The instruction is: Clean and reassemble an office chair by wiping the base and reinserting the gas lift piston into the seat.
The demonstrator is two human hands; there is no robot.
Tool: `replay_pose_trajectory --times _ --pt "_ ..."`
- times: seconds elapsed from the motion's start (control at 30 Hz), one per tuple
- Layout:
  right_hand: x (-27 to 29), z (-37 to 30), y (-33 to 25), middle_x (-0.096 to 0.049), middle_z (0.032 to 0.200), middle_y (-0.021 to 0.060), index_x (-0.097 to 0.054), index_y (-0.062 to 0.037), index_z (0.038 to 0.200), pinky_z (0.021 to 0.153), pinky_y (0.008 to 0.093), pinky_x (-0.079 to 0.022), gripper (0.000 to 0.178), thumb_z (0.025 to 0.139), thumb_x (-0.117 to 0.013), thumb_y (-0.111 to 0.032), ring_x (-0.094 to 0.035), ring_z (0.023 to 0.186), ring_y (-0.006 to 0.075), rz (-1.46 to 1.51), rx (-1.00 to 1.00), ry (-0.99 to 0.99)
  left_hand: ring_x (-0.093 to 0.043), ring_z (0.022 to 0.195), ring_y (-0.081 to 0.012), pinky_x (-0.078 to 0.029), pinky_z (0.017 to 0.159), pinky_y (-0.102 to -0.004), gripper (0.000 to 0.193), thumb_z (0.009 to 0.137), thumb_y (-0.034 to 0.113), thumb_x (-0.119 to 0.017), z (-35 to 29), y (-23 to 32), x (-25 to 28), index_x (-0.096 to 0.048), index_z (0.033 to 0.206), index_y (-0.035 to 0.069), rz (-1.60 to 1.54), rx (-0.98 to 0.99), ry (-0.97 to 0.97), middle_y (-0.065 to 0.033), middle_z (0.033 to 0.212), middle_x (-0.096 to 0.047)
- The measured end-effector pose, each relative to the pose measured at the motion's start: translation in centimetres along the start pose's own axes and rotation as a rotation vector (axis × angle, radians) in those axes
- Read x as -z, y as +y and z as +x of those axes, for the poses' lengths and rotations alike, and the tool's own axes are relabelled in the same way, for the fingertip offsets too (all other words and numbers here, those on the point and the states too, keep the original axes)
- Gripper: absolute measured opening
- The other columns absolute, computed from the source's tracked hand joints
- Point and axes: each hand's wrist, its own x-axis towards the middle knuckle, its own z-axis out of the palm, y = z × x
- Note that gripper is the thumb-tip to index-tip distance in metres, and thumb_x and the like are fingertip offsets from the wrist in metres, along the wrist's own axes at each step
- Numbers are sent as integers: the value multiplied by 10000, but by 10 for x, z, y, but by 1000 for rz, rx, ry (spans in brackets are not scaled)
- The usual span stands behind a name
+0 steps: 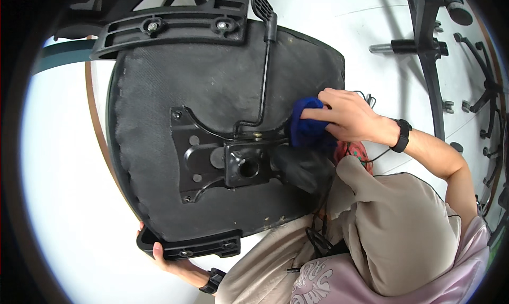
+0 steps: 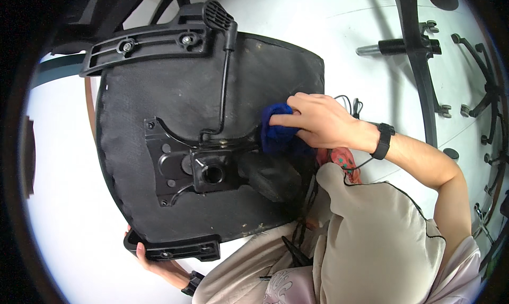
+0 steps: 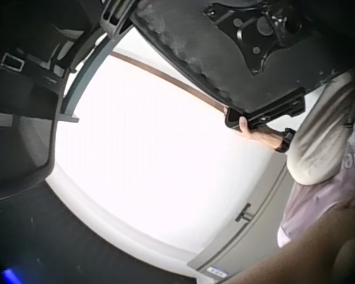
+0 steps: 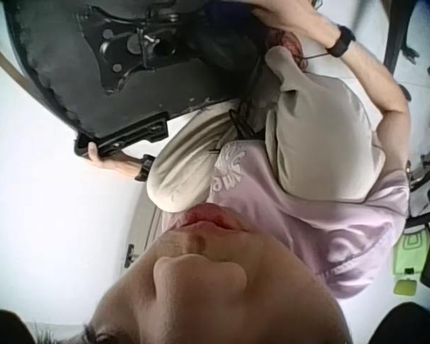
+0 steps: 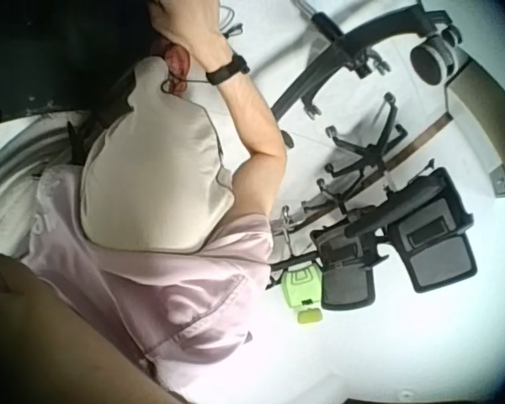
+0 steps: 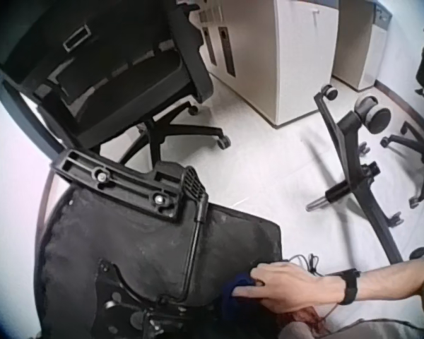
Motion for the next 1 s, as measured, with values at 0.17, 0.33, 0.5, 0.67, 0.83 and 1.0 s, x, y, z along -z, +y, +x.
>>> replay_pose_trajectory --times 0.17,0.33,0.5,0.67,0.83,1.0 --pt "-3 64 29 -759 977 118 -702 -6 1130 804 340 -567 274 910 -771 -155 -723 881 189 538 -436 624 -595 1255 -382 -523 1082 -462 808 746 253 -730 3 -3 -3 -459 1439 -62 4 -10 11 -241 1400 -557" --pt "5 115 14 -725 1084 28 -662 12 1178 876 317 -576 203 1021 -641 -116 -697 955 125 1463 -245 812 -589 1258 -363 -512 1086 -458 794 751 236 -703 8 -6 3 -458 1445 -62 14 -19 -37 -228 1404 -558" --pt "-57 84 -8 -723 1092 72 -676 -7 1154 883 292 -530 205 959 -648 -66 -672 973 129 1812 -512 320 -556 1297 -326 -480 1090 -443 785 772 243 -666 -1 -1 -6 -462 1479 -31 -40 41 -16 -194 1440 -550" --pt "-35 89 -43 -739 898 99 -695 40 1051 776 298 -507 167 912 -673 -50 -635 816 106 1307 -164 264 -557 1311 -346 -460 1126 -466 763 776 264 -675 6 -8 5 -490 1462 -12 -45 47 -11 -201 1434 -556" --pt "-26 95 -10 -730 855 122 -704 20 1078 722 292 -548 182 910 -654 -26 -644 740 86 778 -12 644 -572 1302 -367 -484 1111 -488 712 793 280 -670 7 -12 16 -524 1437 14 -15 27 -18 -210 1408 -567" --pt "-15 105 34 -707 940 95 -689 6 1100 760 312 -553 238 866 -657 -24 -684 812 187 719 -235 935 -559 1304 -364 -462 1134 -467 784 746 285 -698 4 -5 -1 -502 1433 -37 30 15 -22 -215 1411 -561"
